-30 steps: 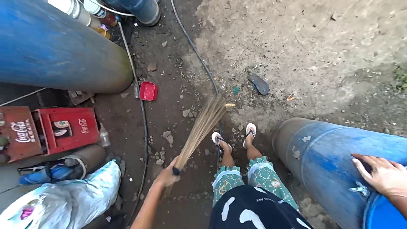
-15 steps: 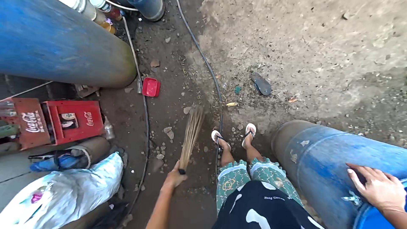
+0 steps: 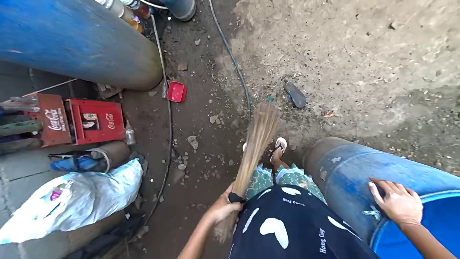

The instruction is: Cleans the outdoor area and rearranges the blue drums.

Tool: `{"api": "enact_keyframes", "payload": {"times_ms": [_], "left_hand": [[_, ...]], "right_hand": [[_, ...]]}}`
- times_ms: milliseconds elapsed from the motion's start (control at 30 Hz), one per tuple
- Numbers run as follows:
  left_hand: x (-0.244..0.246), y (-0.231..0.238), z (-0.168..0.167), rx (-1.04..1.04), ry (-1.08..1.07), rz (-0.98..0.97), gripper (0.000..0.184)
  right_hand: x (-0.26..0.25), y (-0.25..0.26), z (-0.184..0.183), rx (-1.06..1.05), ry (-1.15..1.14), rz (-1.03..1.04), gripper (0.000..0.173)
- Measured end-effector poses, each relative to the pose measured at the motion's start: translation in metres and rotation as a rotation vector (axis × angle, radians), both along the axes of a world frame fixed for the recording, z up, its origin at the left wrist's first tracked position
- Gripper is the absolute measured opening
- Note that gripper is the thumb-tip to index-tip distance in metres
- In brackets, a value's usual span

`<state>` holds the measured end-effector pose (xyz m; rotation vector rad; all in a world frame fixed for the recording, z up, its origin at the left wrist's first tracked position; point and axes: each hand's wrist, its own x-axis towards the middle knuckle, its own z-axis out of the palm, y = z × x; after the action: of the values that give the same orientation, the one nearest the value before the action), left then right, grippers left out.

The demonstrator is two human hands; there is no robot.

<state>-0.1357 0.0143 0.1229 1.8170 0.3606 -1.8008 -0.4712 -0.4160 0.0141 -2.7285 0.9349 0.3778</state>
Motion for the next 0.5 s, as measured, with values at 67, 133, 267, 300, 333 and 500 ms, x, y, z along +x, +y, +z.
{"api": "enact_keyframes", "payload": {"times_ms": [67, 133, 267, 300, 333, 500], "left_hand": [[-0.022, -0.021, 0.002, 0.008, -0.029, -0.122, 0.1], [-0.035, -0.038, 0.0, -0.027, -0.051, -0.166, 0.097], [-0.03, -0.055, -0.008, -0.071, -0.051, -0.297, 0.097], [-0.029, -0.059, -0.008, -0.059, -0.052, -0.342, 0.099], [-0.026, -0.063, -0.006, -0.047, -0.056, -0.377, 0.1], [-0.02, -0.085, 0.009, 0.036, -0.104, -0.479, 0.099]], "right_hand": [[0.001, 0.002, 0.001, 0.01, -0.003, 0.005, 0.066], [0.002, 0.001, 0.001, 0.001, -0.025, 0.016, 0.063], [0.004, 0.001, 0.0, 0.016, -0.019, 0.013, 0.05], [0.005, 0.001, 0.001, 0.024, -0.012, 0.009, 0.047], [0.006, 0.001, 0.002, 0.034, -0.008, 0.004, 0.046], [0.008, 0.0, 0.002, 0.027, -0.073, -0.001, 0.044]]}}
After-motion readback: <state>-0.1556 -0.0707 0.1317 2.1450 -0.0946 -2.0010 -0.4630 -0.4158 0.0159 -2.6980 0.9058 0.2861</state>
